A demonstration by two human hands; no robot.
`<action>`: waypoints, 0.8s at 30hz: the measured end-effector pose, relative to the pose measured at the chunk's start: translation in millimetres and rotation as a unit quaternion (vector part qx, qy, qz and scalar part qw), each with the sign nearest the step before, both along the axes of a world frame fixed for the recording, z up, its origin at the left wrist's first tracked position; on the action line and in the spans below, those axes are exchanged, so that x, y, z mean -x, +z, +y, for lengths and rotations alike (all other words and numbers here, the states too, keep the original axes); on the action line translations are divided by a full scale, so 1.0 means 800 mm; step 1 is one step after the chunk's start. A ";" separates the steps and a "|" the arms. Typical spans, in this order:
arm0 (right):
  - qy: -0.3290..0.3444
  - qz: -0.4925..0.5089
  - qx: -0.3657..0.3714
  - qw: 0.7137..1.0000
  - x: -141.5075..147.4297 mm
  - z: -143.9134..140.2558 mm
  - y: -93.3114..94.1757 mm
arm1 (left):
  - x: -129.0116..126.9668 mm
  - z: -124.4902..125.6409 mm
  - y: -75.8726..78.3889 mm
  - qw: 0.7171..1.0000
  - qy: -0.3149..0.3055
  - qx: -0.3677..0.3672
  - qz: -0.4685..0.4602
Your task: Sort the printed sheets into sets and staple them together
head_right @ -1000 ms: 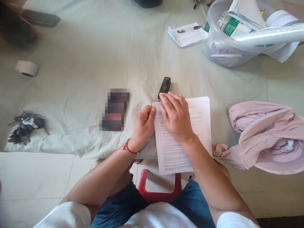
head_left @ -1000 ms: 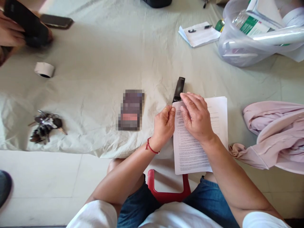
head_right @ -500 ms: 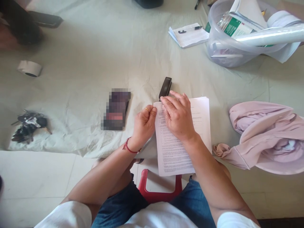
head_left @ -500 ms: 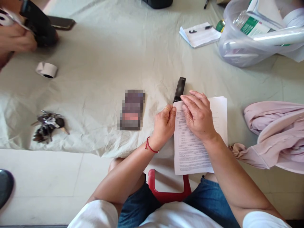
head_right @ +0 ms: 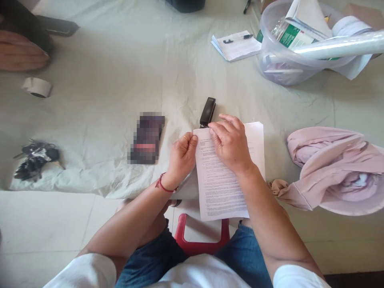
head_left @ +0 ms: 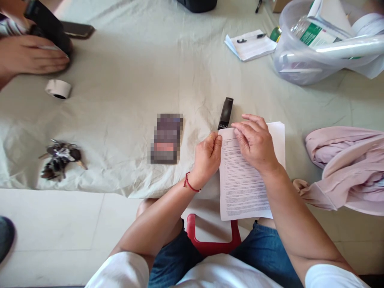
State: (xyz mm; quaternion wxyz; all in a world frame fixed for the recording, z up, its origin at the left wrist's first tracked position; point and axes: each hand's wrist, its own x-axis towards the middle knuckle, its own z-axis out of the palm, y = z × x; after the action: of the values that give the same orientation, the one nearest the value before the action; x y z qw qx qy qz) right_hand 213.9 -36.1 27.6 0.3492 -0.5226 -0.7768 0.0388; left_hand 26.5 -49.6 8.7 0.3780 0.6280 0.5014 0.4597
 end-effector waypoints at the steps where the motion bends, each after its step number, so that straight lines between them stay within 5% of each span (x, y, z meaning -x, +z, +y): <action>1: -0.001 0.003 0.002 1.000 -0.005 0.002 0.001 | 0.000 0.000 0.001 1.000 -0.001 0.001 0.000; 24: -0.009 -0.006 -0.016 1.000 -0.008 0.002 0.007 | -0.004 -0.004 0.001 1.000 0.001 0.010 -0.018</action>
State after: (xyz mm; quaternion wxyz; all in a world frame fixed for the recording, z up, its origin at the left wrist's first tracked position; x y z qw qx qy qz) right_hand 220.6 -34.2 33.1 0.3533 -0.5241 -0.7747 0.0204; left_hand 29.7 -52.5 9.7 0.3928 0.6157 0.4995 0.4660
